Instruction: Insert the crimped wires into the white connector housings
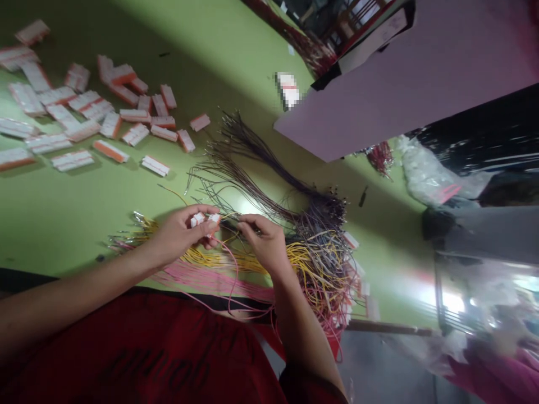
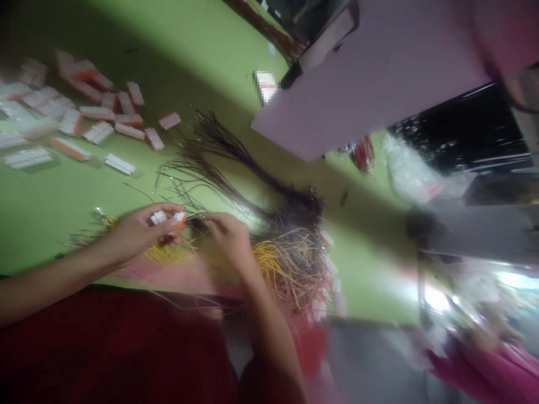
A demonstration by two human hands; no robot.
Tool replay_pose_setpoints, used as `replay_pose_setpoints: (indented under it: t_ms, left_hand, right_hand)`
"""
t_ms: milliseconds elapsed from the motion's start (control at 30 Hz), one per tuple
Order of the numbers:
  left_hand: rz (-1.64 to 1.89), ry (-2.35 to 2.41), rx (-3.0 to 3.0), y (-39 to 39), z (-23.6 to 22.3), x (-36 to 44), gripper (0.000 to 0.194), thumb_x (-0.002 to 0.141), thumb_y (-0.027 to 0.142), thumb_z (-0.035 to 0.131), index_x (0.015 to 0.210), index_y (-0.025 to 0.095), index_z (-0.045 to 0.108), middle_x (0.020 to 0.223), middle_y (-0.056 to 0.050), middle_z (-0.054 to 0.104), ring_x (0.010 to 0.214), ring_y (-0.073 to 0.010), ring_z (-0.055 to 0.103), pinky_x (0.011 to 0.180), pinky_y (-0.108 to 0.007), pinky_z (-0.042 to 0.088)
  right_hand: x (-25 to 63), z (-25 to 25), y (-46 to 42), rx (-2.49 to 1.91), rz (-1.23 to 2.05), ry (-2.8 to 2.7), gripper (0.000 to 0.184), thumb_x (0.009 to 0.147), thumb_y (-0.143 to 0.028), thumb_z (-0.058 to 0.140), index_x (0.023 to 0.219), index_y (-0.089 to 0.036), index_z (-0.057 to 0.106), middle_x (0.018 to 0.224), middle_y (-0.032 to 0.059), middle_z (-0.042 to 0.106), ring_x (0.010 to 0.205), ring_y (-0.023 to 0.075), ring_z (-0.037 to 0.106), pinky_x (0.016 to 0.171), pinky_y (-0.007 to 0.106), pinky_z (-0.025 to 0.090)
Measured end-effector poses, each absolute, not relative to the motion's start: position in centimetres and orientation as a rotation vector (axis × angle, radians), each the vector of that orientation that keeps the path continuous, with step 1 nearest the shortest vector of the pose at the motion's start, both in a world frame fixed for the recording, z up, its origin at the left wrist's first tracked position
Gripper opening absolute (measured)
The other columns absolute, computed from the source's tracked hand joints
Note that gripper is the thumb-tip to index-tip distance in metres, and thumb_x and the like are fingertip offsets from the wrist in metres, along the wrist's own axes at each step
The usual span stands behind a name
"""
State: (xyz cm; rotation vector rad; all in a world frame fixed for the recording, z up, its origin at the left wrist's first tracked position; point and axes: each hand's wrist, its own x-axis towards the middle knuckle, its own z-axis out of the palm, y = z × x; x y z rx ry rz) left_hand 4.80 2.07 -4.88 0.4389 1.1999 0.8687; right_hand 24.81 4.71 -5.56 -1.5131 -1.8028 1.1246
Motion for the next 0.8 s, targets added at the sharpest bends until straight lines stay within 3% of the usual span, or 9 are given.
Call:
replay_pose_setpoints:
  t_ms: [167, 300, 467, 800]
  left_hand:
    - [0.882, 1.213, 0.434, 2.0, -5.0, 5.0, 0.023, 0.075, 0.023, 0.078, 0.096, 0.018, 0.069, 0.062, 0.002, 0.070, 0.050, -0.0133, 0.066, 0.047, -0.021, 0.051]
    - [0.892, 1.258, 0.447, 1.8, -4.8, 5.3, 0.019, 0.080, 0.020, 0.075, 0.098, 0.018, 0.070, 0.064, 0.002, 0.070, 0.052, -0.0128, 0.067, 0.049, -0.021, 0.052]
    - [0.908, 1.293, 0.458, 1.7, -4.8, 5.4, 0.023, 0.082, 0.018, 0.075, 0.104, 0.018, 0.071, 0.070, 0.004, 0.070, 0.055, -0.0101, 0.067, 0.053, -0.019, 0.052]
    - [0.922, 1.021, 0.176, 1.4, -4.8, 5.9, 0.028, 0.082, 0.012, 0.075, 0.107, 0.016, 0.065, 0.075, -0.001, 0.072, 0.052, -0.0113, 0.065, 0.047, -0.020, 0.046]
  right_hand:
    - [24.3, -4.2, 3.6, -1.503, 1.013, -1.848, 0.013, 0.086, -0.030, 0.065, 0.089, -0.024, 0.076, 0.080, 0.0024, 0.075, 0.071, 0.0167, 0.067, 0.067, 0.031, 0.053]
    - [23.4, -2.4, 2.7, -1.473, 0.929, -1.954, 0.013, 0.087, -0.021, 0.060, 0.082, -0.022, 0.072, 0.074, 0.0006, 0.073, 0.065, 0.0138, 0.063, 0.063, 0.028, 0.047]
    - [22.9, -0.9, 2.1, -1.366, 0.592, -2.199, 0.022, 0.091, -0.018, 0.056, 0.072, -0.022, 0.067, 0.069, 0.0002, 0.070, 0.066, 0.0143, 0.062, 0.074, 0.033, 0.043]
    - [22.7, -2.8, 2.3, -1.470, 0.637, -2.173, 0.021, 0.088, -0.016, 0.058, 0.070, -0.021, 0.068, 0.068, -0.0001, 0.073, 0.066, 0.0144, 0.063, 0.080, 0.033, 0.040]
